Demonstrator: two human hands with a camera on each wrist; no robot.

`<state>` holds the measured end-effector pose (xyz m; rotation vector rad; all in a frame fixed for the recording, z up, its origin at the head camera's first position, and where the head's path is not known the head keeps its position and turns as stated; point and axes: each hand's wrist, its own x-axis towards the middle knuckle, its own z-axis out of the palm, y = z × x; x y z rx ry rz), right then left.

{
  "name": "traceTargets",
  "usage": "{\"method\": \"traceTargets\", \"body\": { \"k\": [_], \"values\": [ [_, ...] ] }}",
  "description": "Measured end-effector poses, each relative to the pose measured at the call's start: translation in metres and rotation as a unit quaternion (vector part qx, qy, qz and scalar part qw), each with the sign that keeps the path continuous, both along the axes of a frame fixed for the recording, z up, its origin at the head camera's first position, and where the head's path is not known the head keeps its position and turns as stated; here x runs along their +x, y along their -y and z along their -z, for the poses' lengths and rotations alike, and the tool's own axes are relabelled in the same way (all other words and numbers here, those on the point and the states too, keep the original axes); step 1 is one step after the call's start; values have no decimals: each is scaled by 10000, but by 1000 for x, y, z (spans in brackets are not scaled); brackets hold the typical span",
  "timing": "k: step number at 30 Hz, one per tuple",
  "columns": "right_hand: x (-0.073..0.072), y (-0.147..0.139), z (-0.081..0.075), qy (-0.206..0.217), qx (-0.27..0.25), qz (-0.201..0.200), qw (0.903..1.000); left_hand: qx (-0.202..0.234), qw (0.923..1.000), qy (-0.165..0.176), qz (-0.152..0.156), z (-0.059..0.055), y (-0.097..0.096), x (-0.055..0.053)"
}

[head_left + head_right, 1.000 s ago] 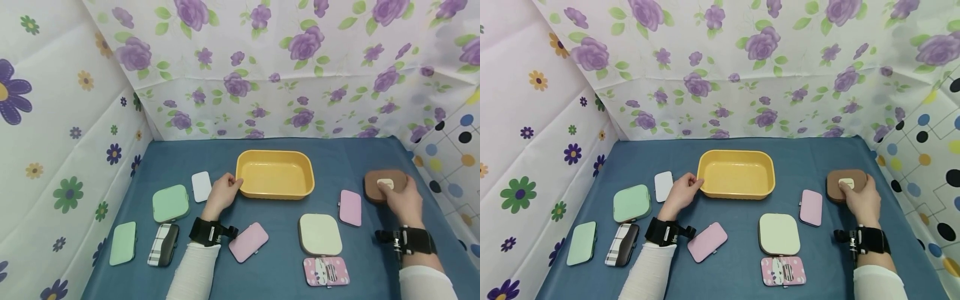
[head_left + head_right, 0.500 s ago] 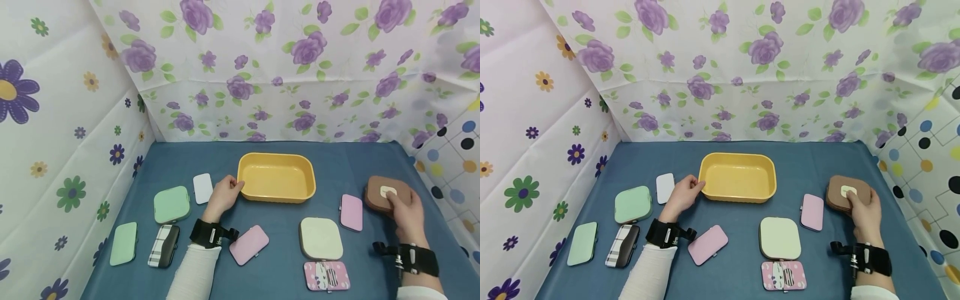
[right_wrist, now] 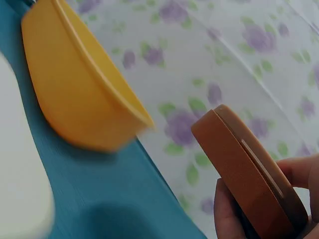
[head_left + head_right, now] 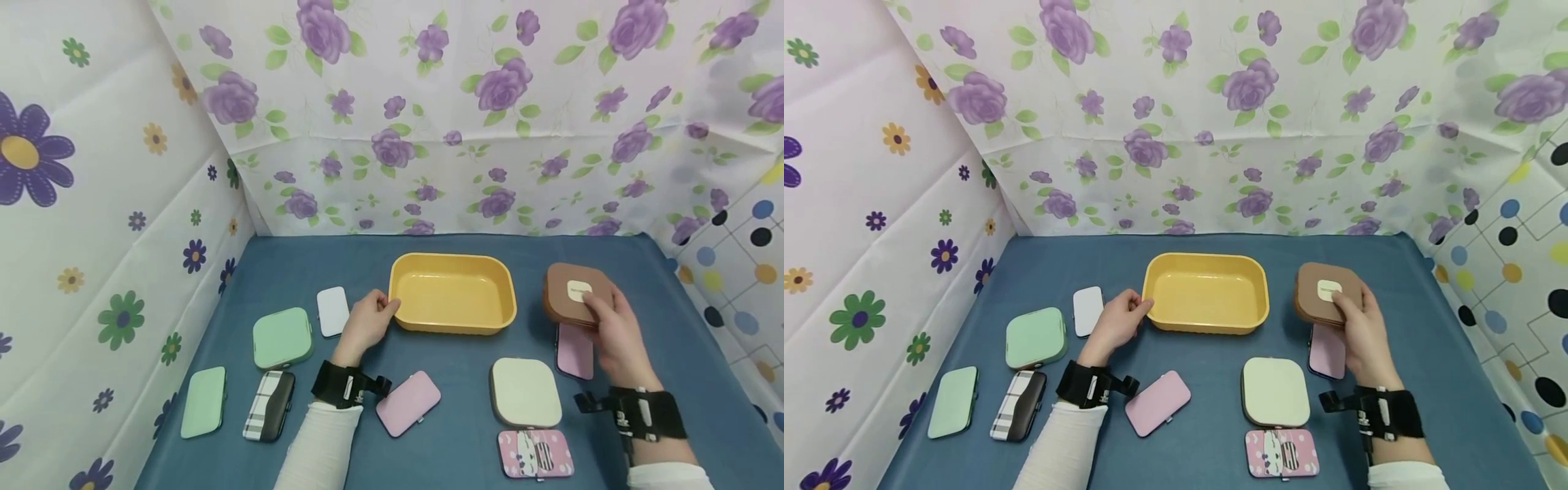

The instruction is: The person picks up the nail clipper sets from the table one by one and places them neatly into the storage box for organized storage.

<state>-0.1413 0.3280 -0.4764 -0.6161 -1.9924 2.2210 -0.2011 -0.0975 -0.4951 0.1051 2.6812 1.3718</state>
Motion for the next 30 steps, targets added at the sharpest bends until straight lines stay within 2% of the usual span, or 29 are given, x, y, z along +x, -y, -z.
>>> {"method": "traceTargets", "body": {
  "k": [3,8,15,21,30],
  "values": [
    [-2,18,-5,28,-247,-332,9991,19,10000,28,19,0,0,0],
    [-1,43,-13,58,-809,-921,9924,2,9999,165,8,1,-1,-1],
    [-8,70,-15,85,-588,-1494,9870,-25,9998,216,-2,-1,0,-2],
    [-15,85,-14,171,-841,-1706,9816,-19,9999,167,18,0,0,-1],
    [-24,103,-18,474,-1467,-1565,9756,8,9998,196,18,-1,1,-1]
  ]
}}
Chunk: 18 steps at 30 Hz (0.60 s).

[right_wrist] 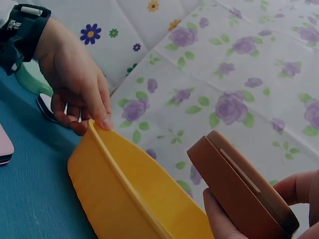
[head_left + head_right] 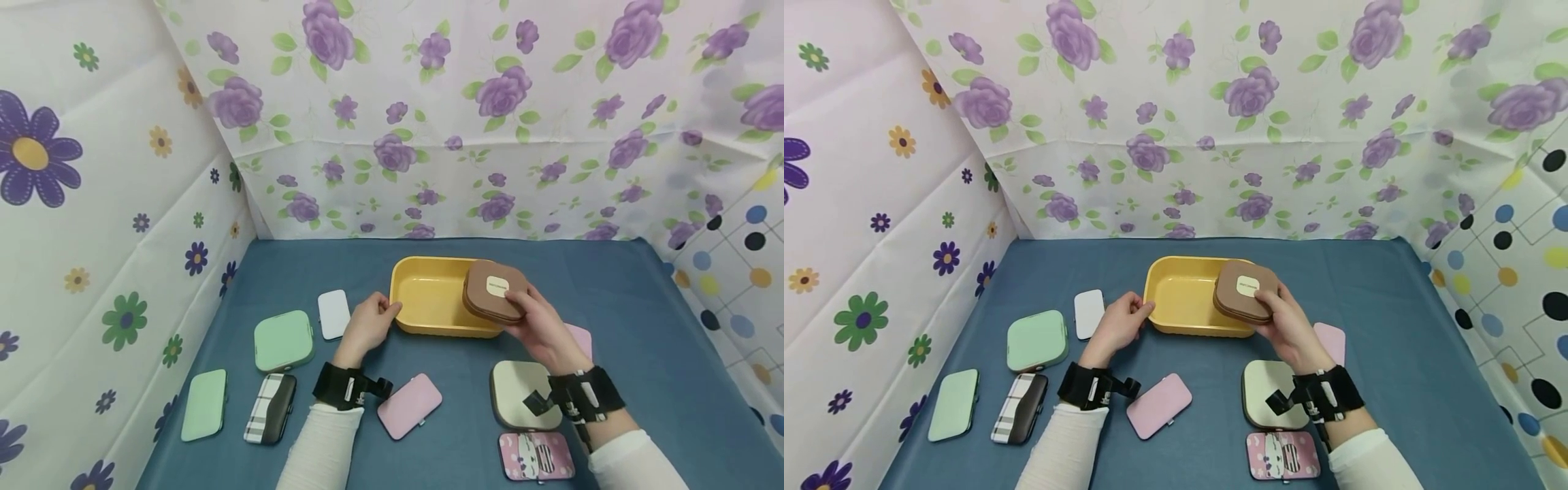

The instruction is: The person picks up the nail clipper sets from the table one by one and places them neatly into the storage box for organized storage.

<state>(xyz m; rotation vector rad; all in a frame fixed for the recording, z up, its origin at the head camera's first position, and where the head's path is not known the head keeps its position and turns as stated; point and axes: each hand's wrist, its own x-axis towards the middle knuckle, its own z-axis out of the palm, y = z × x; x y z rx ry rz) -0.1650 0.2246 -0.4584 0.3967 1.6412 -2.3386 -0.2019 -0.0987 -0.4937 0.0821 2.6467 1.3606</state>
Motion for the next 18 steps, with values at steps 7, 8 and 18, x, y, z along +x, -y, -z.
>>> {"method": "traceTargets", "body": {
  "k": [7,8,18],
  "values": [
    [-7,8,-2,67,34,3,10000,19,10000,16,22,-2,1,0],
    [-8,9,-2,65,46,-13,10000,18,10000,17,24,-2,1,0],
    [-15,22,5,13,248,-174,9995,73,9999,41,57,1,2,-1]
  ]
}}
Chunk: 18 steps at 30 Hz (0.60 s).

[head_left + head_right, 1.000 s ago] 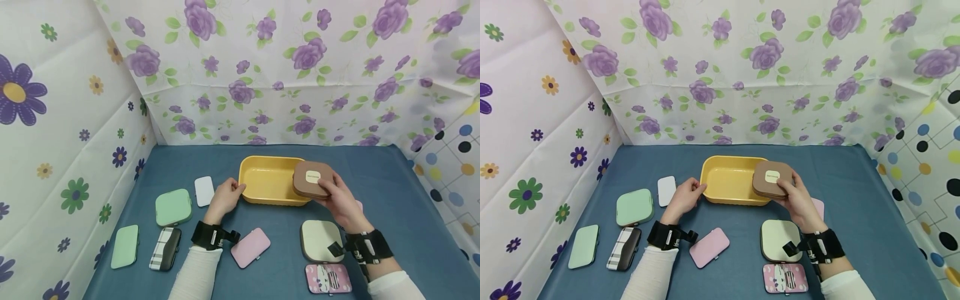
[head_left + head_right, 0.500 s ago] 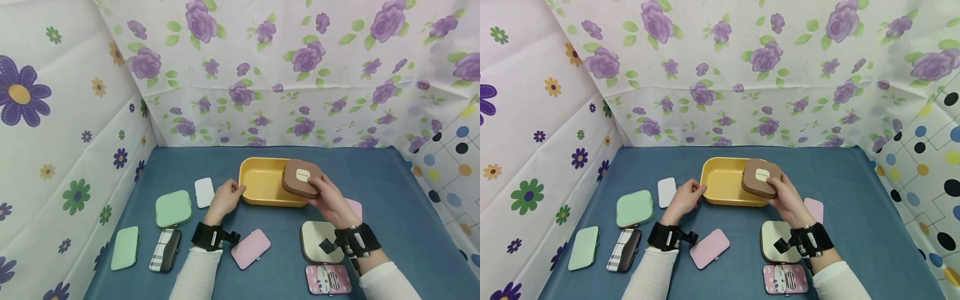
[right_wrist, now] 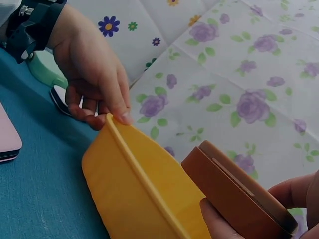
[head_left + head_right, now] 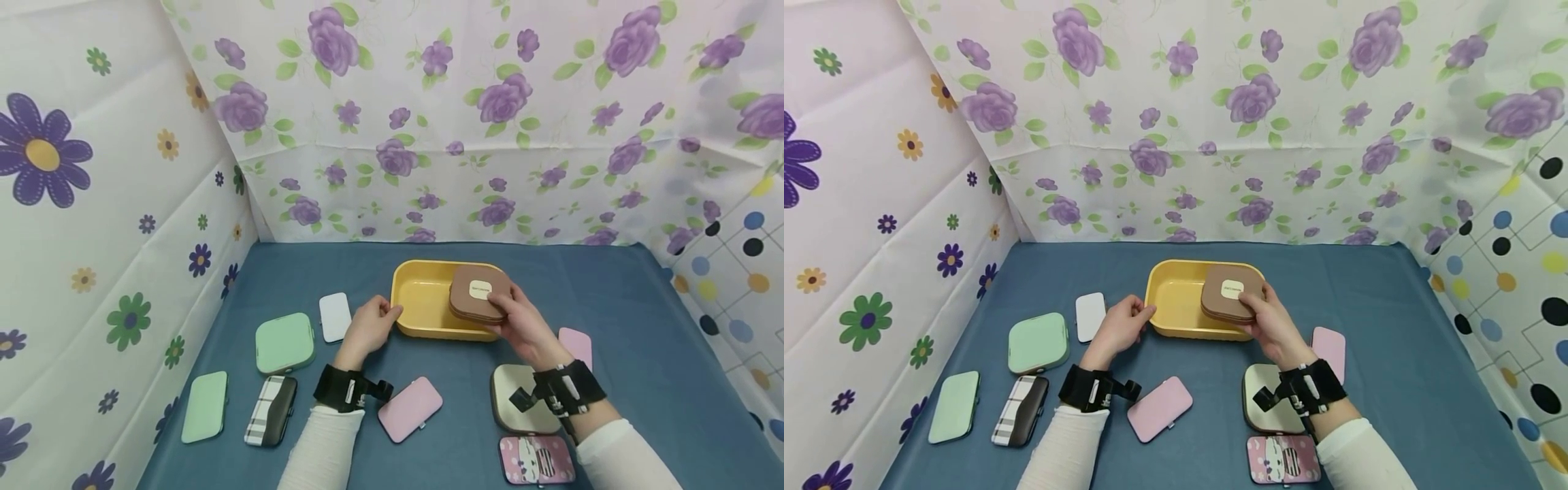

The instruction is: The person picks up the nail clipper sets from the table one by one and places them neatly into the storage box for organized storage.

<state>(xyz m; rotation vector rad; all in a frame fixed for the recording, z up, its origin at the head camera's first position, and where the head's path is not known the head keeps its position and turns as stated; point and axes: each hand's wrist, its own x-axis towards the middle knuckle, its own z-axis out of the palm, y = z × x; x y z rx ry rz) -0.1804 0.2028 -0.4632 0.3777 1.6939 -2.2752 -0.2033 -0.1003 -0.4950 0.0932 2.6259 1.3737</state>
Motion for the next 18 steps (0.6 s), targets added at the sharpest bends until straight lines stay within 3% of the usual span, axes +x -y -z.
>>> {"method": "traceTargets", "body": {
  "k": [18],
  "values": [
    [-14,22,7,-16,574,-48,9983,66,10000,11,18,0,-1,0]
  ]
}}
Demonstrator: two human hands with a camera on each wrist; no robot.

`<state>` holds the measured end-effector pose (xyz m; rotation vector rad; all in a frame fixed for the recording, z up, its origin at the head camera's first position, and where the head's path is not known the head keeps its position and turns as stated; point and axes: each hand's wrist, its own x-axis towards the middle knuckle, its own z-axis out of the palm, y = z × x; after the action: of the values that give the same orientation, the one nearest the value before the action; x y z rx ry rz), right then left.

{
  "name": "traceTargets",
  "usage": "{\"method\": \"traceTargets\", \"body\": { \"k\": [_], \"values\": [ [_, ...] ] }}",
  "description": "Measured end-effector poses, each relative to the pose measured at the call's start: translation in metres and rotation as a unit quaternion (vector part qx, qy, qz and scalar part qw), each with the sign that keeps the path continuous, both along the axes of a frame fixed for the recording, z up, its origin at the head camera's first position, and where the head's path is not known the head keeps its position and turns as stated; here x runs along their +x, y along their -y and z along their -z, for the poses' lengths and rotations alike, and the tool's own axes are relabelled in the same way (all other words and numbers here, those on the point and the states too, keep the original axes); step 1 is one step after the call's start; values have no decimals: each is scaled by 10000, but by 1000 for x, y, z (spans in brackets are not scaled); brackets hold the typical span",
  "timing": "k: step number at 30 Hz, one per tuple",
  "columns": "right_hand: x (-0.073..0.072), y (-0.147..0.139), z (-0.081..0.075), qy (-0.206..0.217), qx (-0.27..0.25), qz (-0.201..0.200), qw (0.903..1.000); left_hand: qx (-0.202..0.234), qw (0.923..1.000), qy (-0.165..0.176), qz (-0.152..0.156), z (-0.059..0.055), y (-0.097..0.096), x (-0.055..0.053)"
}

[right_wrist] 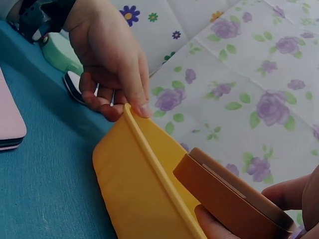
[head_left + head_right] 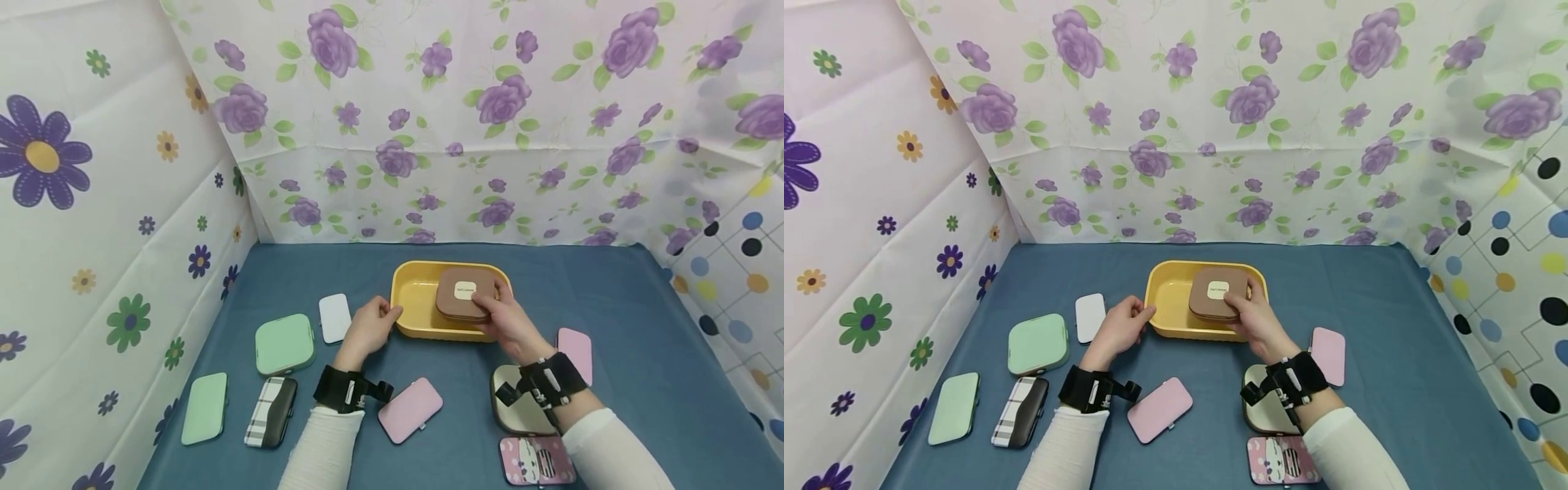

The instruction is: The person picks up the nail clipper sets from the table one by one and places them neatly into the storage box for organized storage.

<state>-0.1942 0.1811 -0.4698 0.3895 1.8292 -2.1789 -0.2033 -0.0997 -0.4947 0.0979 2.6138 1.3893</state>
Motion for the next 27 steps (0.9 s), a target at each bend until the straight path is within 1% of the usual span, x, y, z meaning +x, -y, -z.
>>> {"method": "traceTargets", "body": {
  "k": [8,11,18,25,27],
  "values": [
    [-14,13,5,-87,267,-36,9996,18,10000,24,1,-1,0,1],
    [-19,18,7,-112,510,-131,9986,10,10000,18,13,-1,0,1],
    [-24,29,13,-255,1260,-442,9907,-5,10000,-1,43,-1,0,2],
    [-26,40,15,-403,1668,-568,9835,8,10000,-34,49,-1,0,2],
    [-26,42,16,-501,1773,-593,9811,20,10000,-60,66,0,0,2]
  ]
}}
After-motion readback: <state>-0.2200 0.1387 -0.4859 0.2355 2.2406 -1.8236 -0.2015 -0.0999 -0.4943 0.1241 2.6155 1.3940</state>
